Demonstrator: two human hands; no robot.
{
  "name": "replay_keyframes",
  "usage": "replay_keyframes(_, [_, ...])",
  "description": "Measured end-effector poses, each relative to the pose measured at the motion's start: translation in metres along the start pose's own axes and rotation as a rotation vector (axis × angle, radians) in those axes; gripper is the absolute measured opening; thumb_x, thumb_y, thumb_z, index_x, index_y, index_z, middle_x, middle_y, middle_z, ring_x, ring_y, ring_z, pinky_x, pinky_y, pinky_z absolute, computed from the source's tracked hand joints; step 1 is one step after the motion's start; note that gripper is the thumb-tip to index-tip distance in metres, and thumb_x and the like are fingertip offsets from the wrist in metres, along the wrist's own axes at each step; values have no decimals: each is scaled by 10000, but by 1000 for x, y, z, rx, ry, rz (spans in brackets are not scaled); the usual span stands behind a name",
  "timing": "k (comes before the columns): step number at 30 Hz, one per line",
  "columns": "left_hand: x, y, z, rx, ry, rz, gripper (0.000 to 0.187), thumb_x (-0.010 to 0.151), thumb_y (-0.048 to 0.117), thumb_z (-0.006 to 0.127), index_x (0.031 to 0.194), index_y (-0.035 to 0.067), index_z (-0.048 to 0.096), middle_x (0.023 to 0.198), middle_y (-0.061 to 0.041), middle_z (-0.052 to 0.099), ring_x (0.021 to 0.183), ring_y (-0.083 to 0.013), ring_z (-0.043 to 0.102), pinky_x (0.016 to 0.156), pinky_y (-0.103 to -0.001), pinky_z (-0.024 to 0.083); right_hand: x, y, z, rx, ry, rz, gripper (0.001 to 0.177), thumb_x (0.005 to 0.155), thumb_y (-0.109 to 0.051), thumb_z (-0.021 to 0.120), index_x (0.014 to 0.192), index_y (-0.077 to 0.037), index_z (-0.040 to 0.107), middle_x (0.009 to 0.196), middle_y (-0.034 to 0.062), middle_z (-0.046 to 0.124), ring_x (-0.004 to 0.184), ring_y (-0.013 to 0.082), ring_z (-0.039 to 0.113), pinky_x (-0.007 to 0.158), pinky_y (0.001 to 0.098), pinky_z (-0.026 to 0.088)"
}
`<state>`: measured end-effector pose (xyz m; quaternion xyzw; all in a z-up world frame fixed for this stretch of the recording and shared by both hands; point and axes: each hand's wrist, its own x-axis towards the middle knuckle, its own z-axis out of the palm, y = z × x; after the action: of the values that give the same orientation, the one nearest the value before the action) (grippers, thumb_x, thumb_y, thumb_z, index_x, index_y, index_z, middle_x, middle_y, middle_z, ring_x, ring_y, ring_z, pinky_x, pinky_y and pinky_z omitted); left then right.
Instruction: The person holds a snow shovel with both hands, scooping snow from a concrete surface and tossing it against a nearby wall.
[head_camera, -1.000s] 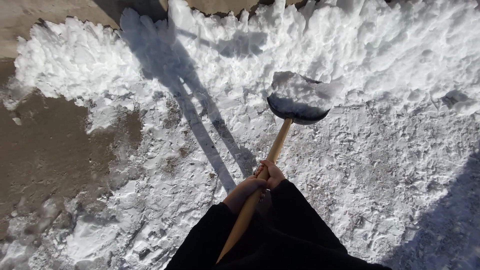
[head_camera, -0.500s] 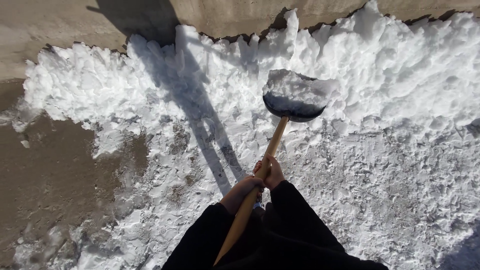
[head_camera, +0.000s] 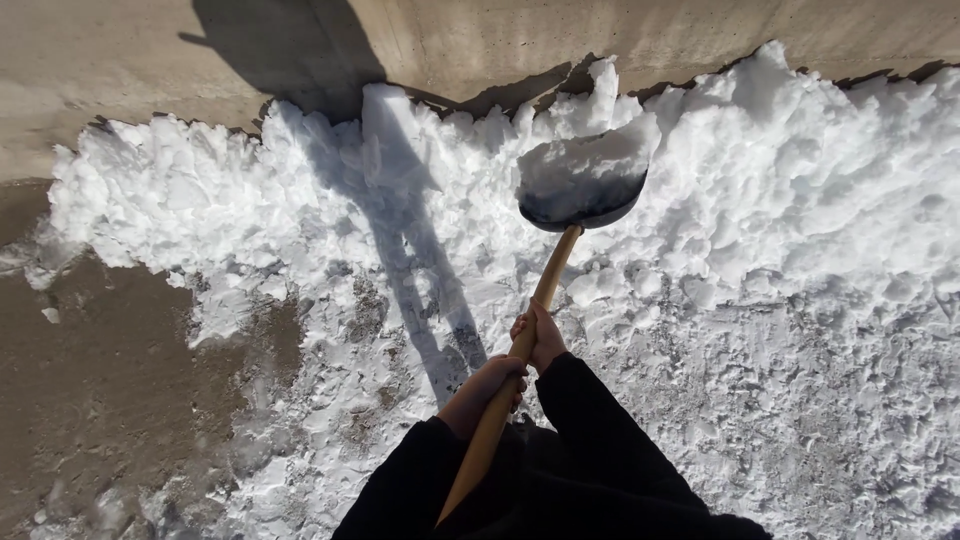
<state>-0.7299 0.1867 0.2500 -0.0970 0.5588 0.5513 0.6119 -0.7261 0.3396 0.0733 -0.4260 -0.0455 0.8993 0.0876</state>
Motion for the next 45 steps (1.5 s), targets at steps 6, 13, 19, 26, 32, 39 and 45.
replay_keyframes(6, [-8, 63, -20, 74, -6, 33, 358, 817, 173, 696, 1098, 27, 530, 761, -114, 554, 598, -208, 617, 517, -322, 507, 57, -6, 37, -158, 82, -109, 363, 925, -230, 772, 974, -117, 431, 674, 65, 489, 513, 184, 564, 466, 314, 513])
replay_keyframes(13, [69, 117, -90, 165, -105, 77, 398, 845, 173, 722, 1135, -25, 535, 725, -199, 622, 529, -273, 671, 456, -382, 559, 109, -10, 101, -167, 129, -177, 342, 929, -137, 747, 1025, -74, 425, 712, 90, 524, 547, 222, 583, 488, 367, 529])
replay_keyframes(19, [92, 174, -130, 289, -162, 88, 455, 839, 181, 736, 1158, -52, 511, 721, -238, 652, 533, -301, 694, 471, -422, 585, 150, -6, 141, -259, 198, -297, 383, 892, -34, 754, 1115, 21, 448, 758, 145, 585, 600, 250, 623, 548, 427, 582])
replay_keyframes(26, [100, 219, -161, 175, -210, 29, 371, 868, 142, 712, 1131, -14, 502, 760, -225, 654, 577, -303, 697, 497, -436, 605, 126, 11, 215, -369, 263, -391, 504, 862, -5, 740, 1228, 35, 396, 818, 163, 571, 654, 257, 654, 565, 446, 614])
replay_keyframes(32, [108, 243, -176, 106, -224, 19, 312, 878, 135, 699, 1086, 11, 503, 767, -214, 641, 583, -292, 691, 494, -429, 603, 129, 14, 247, -456, 263, -439, 535, 897, -35, 709, 1295, 62, 365, 792, 154, 565, 610, 234, 630, 540, 387, 594])
replay_keyframes(39, [104, 252, -176, 128, -232, 7, 306, 863, 129, 687, 1082, 15, 507, 763, -202, 629, 581, -279, 681, 501, -411, 592, 108, 17, 268, -475, 309, -459, 649, 910, -68, 699, 1414, 57, 310, 814, 158, 578, 634, 225, 636, 568, 391, 608])
replay_keyframes(45, [97, 257, -179, 158, -235, 1, 302, 851, 123, 677, 1079, 17, 510, 759, -192, 619, 578, -268, 673, 508, -395, 583, 134, 13, 242, -478, 356, -460, 655, 905, -88, 701, 1421, -1, 307, 768, 163, 582, 580, 254, 624, 482, 453, 588])
